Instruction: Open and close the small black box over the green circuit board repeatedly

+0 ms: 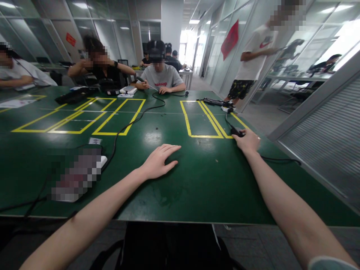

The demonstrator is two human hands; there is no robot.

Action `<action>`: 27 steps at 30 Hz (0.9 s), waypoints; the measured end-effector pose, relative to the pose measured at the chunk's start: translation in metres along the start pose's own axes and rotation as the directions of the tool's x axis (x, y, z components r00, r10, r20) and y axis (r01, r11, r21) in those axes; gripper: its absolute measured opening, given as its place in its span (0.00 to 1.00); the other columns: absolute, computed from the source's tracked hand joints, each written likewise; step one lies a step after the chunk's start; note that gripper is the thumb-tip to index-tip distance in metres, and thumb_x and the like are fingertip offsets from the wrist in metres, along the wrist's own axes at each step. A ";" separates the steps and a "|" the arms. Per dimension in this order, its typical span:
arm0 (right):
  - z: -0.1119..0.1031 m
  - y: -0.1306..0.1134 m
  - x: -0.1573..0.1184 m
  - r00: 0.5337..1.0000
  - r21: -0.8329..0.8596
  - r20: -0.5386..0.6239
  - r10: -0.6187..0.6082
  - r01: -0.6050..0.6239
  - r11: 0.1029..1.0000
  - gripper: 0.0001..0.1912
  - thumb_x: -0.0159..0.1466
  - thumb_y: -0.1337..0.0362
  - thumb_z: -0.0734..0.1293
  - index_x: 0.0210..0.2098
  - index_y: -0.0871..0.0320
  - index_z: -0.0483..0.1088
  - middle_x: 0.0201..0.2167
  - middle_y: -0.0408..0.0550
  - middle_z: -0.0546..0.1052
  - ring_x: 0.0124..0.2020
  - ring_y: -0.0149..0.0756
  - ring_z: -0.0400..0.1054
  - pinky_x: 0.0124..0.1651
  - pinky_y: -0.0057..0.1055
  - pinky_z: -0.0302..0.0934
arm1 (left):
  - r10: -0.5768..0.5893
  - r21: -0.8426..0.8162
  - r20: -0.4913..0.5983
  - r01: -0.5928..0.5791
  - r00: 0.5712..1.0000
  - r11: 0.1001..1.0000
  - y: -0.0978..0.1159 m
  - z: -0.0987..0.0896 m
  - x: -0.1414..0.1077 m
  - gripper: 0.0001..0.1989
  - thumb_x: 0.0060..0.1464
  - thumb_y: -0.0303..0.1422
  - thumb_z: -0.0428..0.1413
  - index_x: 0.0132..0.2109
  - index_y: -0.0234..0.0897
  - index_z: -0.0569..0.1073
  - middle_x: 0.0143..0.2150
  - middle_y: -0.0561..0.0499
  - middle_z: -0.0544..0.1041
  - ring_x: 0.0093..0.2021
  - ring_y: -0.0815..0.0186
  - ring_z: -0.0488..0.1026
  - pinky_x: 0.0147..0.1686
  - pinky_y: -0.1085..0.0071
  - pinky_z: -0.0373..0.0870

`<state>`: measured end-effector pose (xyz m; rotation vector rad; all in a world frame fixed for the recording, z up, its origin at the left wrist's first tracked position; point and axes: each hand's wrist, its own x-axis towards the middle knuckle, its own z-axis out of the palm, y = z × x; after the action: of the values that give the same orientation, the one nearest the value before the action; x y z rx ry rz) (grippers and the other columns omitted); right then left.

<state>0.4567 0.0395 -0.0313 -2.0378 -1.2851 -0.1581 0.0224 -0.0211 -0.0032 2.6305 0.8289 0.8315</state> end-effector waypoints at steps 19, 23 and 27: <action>-0.002 0.002 0.006 0.932 0.189 0.024 0.362 -0.360 0.913 0.30 0.67 0.63 0.59 0.64 0.74 0.65 0.25 0.56 0.78 0.23 0.47 0.76 0.33 0.40 0.71 | -0.010 -0.037 0.006 0.010 1.000 0.999 -0.003 0.000 -0.003 0.29 0.65 0.34 0.56 0.71 0.41 0.62 0.65 0.41 0.73 0.64 0.54 0.70 0.64 0.52 0.69; -0.002 0.000 0.004 0.944 0.199 -0.013 0.331 -0.322 0.926 0.32 0.62 0.58 0.68 0.63 0.68 0.68 0.36 0.59 0.80 0.28 0.44 0.76 0.38 0.40 0.72 | -0.005 -0.033 0.010 0.005 1.000 0.999 -0.003 0.000 -0.002 0.27 0.65 0.34 0.56 0.69 0.37 0.65 0.64 0.40 0.73 0.64 0.54 0.70 0.64 0.52 0.69; -0.002 -0.005 0.003 0.987 0.053 -0.031 0.157 -0.155 0.986 0.20 0.55 0.55 0.74 0.41 0.63 0.80 0.41 0.61 0.80 0.42 0.50 0.75 0.47 0.42 0.69 | -0.004 -0.031 0.016 0.004 1.000 1.000 -0.003 0.000 -0.003 0.23 0.65 0.33 0.56 0.66 0.38 0.69 0.64 0.41 0.74 0.63 0.55 0.71 0.64 0.53 0.70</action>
<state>0.4545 0.0416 -0.0262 -2.0733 -1.0925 -0.0871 0.0195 -0.0203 -0.0057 2.6044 0.8105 0.8140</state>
